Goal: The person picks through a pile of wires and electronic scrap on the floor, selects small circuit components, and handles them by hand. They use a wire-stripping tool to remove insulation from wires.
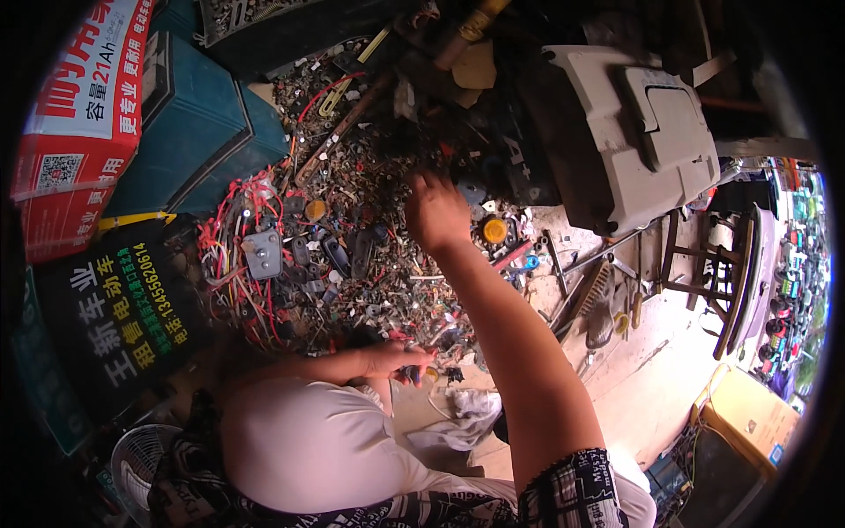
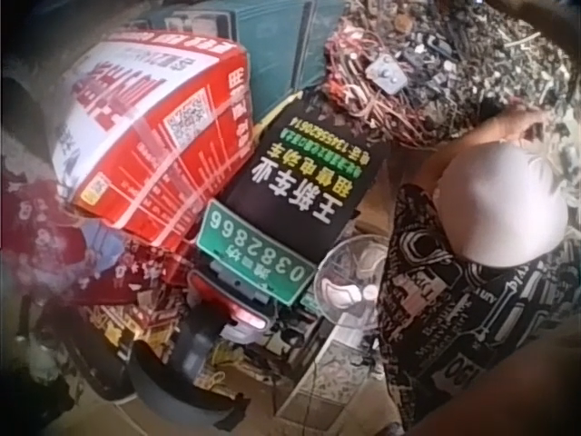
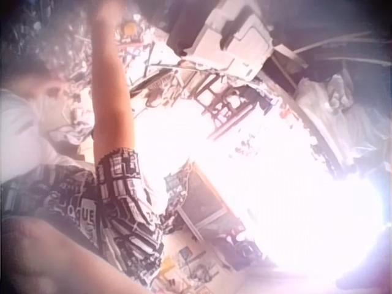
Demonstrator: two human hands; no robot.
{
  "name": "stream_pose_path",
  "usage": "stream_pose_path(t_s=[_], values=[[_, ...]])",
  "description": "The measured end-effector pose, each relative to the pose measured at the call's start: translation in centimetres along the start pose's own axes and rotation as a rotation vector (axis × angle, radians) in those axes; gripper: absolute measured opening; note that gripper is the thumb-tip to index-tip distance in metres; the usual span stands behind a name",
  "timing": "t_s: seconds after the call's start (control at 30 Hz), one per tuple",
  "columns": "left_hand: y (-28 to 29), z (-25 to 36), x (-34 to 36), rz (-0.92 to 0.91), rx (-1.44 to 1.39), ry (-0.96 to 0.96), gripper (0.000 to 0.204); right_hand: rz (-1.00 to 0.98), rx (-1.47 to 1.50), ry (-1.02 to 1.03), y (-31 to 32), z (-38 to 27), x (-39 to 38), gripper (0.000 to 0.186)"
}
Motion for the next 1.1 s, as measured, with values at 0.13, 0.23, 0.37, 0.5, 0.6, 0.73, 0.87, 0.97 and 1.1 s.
stream_pose_path(t_s=[0.13,0.23,0.37,0.5,0.6,0.73,0.87,0.97,1.1], values=[[-0.2,0.1,0.2,-0.022,-0.06,-0.033,0.045,-0.01,-0.017,0.021,-2.0,-0.3,3.4,0.043],[1.1,-2.6,1.5,0.04,0.037,0.023,0.041,0.021,-0.033,0.078,-3.6,-0.1,5.2,0.048],[3.0,-5.7,2.1,0.077,0.058,-0.085,0.033,-0.118,-0.06,0.012,-4.5,-0.9,4.6,0.045],[-0.5,0.6,-0.2,-0.045,-0.108,0.017,0.034,-0.035,0.162,-0.091,-3.7,3.7,1.4,0.039],[-0.1,-0.7,0.3,-0.029,-0.142,0.033,0.038,-0.25,1.091,-0.721,-4.3,5.8,-2.6,0.031],[1.7,-3.7,1.4,0.087,-0.159,-0.001,0.039,-0.543,1.944,-0.703,-5.1,3.6,-7.1,0.013],[0.5,0.9,0.1,0.054,-0.04,-0.003,0.04,-0.615,2.008,-0.753,-3.9,3.4,-10.1,0.018],[0.4,0.4,-0.2,0.064,-0.164,-0.035,0.04,-0.638,1.989,-0.747,-3.8,2.5,-11.3,0.019],[0.0,0.5,0.2,0.054,-0.192,-0.014,0.038,-0.598,1.949,-0.778,-3.7,3.8,-12.6,0.021]])
Point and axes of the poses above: each hand's wrist, its own x-axis towards the middle knuckle, its own y-axis out of the back of the hand, z = x × y, the point moved 7 cm from there along x, towards the middle knuckle, and after that the axes turned 12 degrees about -y, right-handed, at the moved point
